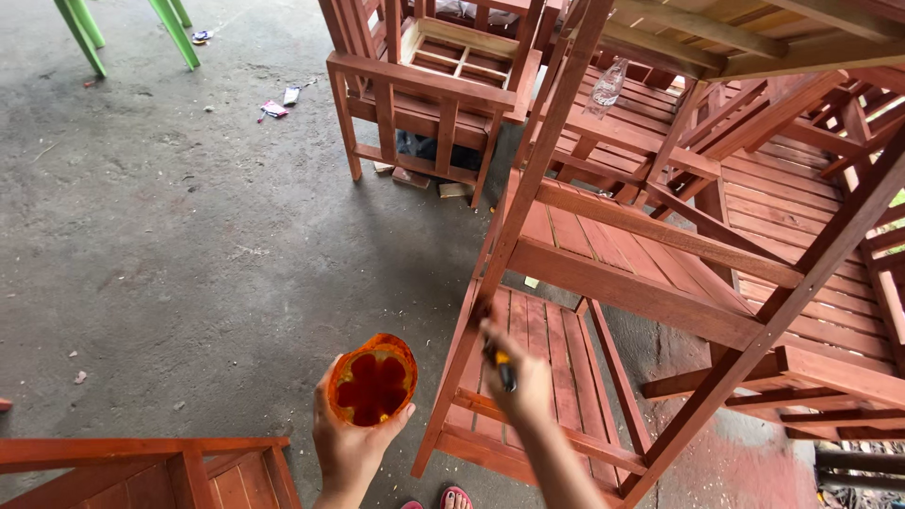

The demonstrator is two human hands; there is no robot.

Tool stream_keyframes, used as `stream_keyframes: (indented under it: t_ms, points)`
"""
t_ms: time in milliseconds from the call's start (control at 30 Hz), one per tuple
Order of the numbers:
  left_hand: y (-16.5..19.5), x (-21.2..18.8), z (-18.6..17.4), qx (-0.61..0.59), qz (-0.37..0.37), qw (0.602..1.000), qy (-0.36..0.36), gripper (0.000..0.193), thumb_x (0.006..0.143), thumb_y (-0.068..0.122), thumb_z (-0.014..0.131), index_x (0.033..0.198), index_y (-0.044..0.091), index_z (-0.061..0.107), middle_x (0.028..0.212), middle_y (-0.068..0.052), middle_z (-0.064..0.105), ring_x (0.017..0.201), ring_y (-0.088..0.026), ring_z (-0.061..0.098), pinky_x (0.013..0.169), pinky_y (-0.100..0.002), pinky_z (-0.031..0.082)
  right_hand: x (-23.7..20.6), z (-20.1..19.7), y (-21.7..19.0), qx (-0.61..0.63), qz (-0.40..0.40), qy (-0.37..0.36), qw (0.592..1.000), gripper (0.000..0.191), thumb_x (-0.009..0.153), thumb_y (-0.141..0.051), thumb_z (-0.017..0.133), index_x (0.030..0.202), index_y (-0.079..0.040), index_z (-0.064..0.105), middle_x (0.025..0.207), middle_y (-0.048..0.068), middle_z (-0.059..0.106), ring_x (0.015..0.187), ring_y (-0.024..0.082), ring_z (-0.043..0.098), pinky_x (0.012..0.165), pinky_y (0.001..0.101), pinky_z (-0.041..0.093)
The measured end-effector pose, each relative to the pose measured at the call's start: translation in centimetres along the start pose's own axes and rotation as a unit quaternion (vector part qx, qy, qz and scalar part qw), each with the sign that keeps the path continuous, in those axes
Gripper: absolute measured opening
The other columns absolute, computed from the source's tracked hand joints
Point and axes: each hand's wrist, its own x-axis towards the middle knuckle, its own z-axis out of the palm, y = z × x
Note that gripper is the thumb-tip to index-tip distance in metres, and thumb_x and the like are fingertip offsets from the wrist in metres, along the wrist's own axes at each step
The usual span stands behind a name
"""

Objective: The person applies reddish-brown stain to a wooden chair using a brush and a small container. They dip the brush into the container and coat the chair's slats and frame, then reposition the chair to reach additional surfaces.

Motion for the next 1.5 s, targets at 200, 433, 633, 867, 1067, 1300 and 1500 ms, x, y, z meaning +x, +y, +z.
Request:
stream_keyframes:
  t_ms: [200, 433, 633, 867, 1067, 1300, 1500]
  points:
    - [0.6, 0.1, -0.8, 0.018, 0.014, 0.999, 0.03, 0.104, 0.054, 0.03, 0.097, 0.138, 0.0, 0.044, 0.126, -0.015, 0.061, 0.116, -0.027, 0.065, 0.098, -0.039, 0.054, 3.7, -5.4, -3.3, -0.255, -0.39, 0.199, 0.862, 0.054, 0.086, -0.02, 0.071, 0.138, -0.034, 0.064, 0.14, 0.023, 0.059, 0.122, 0.033, 0.066, 0.086, 0.038, 0.065]
    - [0.6, 0.0, -0.9, 0.005, 0.003, 0.999, 0.049, 0.101, 0.056, 0.028, 0.096, 0.138, 0.0, 0.046, 0.126, -0.014, 0.063, 0.116, -0.026, 0.066, 0.1, -0.04, 0.053, -3.5, 3.7, 0.6, -0.267, -0.351, -0.092, 0.893, 0.055, 0.086, -0.024, 0.073, 0.138, -0.033, 0.06, 0.148, 0.032, 0.047, 0.126, 0.042, 0.06, 0.076, 0.0375, 0.062]
    - [0.7, 0.3, -0.6, 0.038, 0.012, 0.998, 0.056, 0.104, 0.052, 0.028, 0.097, 0.137, 0.0, 0.045, 0.124, -0.014, 0.064, 0.115, -0.027, 0.065, 0.099, -0.041, 0.052, -5.8, 5.8, 0.1, -0.215, -0.267, -0.296, 0.892, 0.046, 0.091, -0.018, 0.07, 0.129, -0.044, 0.064, 0.128, 0.011, 0.066, 0.107, 0.026, 0.071, 0.079, 0.0386, 0.061]
    - [3.4, 1.1, 0.6, 0.014, -0.002, 0.999, 0.042, 0.104, 0.056, 0.029, 0.096, 0.14, 0.001, 0.042, 0.128, -0.015, 0.059, 0.118, -0.028, 0.064, 0.099, -0.039, 0.055, 8.1, -7.9, -3.7, -0.109, -0.386, -0.041, 0.915, 0.052, 0.083, -0.002, 0.069, 0.122, -0.036, 0.07, 0.115, -0.008, 0.079, 0.083, 0.015, 0.078, 0.07, 0.0335, 0.063]
    - [5.9, 2.9, 2.1, -0.011, 0.006, 0.999, 0.034, 0.105, 0.055, 0.03, 0.097, 0.14, 0.003, 0.041, 0.129, -0.014, 0.058, 0.118, -0.027, 0.064, 0.099, -0.038, 0.055, 14.1, -16.6, -8.4, -0.22, -0.396, 0.28, 0.847, 0.044, 0.09, -0.009, 0.071, 0.127, -0.033, 0.072, 0.135, 0.017, 0.067, 0.112, 0.029, 0.073, 0.079, 0.0324, 0.064]
    - [8.4, 4.4, 2.8, -0.025, 0.041, 0.997, 0.062, 0.103, 0.053, 0.027, 0.098, 0.138, 0.002, 0.046, 0.125, -0.014, 0.064, 0.115, -0.028, 0.067, 0.098, -0.039, 0.055, 10.6, -8.9, -5.1, -0.385, -0.317, 0.031, 0.866, 0.076, 0.084, -0.01, 0.075, 0.149, -0.039, 0.047, 0.152, 0.022, 0.044, 0.127, 0.034, 0.057, 0.08, 0.0369, 0.063]
    - [9.3, 4.8, 3.0, -0.037, 0.021, 0.997, 0.071, 0.106, 0.048, 0.025, 0.098, 0.137, 0.002, 0.046, 0.124, -0.014, 0.064, 0.112, -0.027, 0.068, 0.094, -0.038, 0.055, 3.0, -3.4, -1.8, -0.147, -0.355, -0.14, 0.913, 0.043, 0.087, -0.019, 0.075, 0.127, -0.032, 0.069, 0.125, 0.02, 0.066, 0.116, 0.033, 0.068, 0.091, 0.0391, 0.058]
